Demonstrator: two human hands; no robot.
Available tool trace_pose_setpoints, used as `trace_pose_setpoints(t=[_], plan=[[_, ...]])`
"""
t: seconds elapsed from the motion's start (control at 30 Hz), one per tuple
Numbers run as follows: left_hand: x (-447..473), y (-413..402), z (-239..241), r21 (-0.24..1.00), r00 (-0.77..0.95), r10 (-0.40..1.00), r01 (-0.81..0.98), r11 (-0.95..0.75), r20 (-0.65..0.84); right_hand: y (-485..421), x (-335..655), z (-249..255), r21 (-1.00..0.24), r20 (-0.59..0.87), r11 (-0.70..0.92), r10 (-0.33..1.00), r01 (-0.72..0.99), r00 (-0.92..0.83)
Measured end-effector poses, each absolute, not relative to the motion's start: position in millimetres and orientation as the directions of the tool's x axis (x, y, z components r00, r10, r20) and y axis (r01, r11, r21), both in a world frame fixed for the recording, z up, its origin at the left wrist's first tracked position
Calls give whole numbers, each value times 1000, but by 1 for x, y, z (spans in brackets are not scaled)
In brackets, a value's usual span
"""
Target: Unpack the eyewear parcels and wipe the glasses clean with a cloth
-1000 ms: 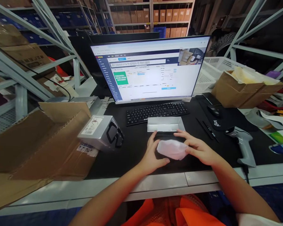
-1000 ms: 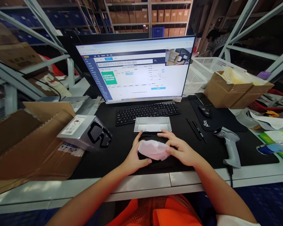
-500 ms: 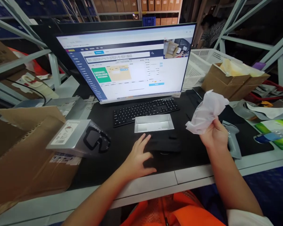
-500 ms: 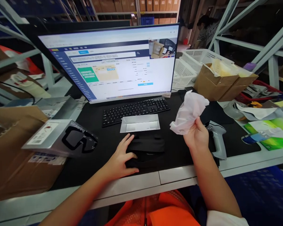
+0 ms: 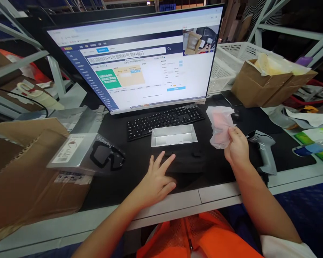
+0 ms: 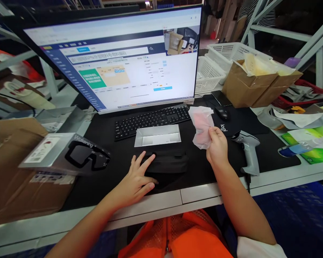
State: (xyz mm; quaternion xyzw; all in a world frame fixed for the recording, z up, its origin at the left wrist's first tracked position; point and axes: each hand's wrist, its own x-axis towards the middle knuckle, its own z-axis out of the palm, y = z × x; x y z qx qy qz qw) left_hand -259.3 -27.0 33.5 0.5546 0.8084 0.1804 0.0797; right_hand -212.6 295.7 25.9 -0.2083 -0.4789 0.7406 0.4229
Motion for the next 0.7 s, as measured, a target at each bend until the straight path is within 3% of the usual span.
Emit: trace_pose_setpoints(t=[0.47,0.6,0.7], plan=[[-261,-28,24,222,-378,918,912,345,124,297,-217,16,-923,120,-112,825,-368,-552],[-266,-30,21,262,-331,919,926,273,214,306,-213,12,-989,146,133,812,-64,-565],[-268,-36,24,373,-303,887,913,166,349,316,-209,10,-903,209,387,773,185,-599]])
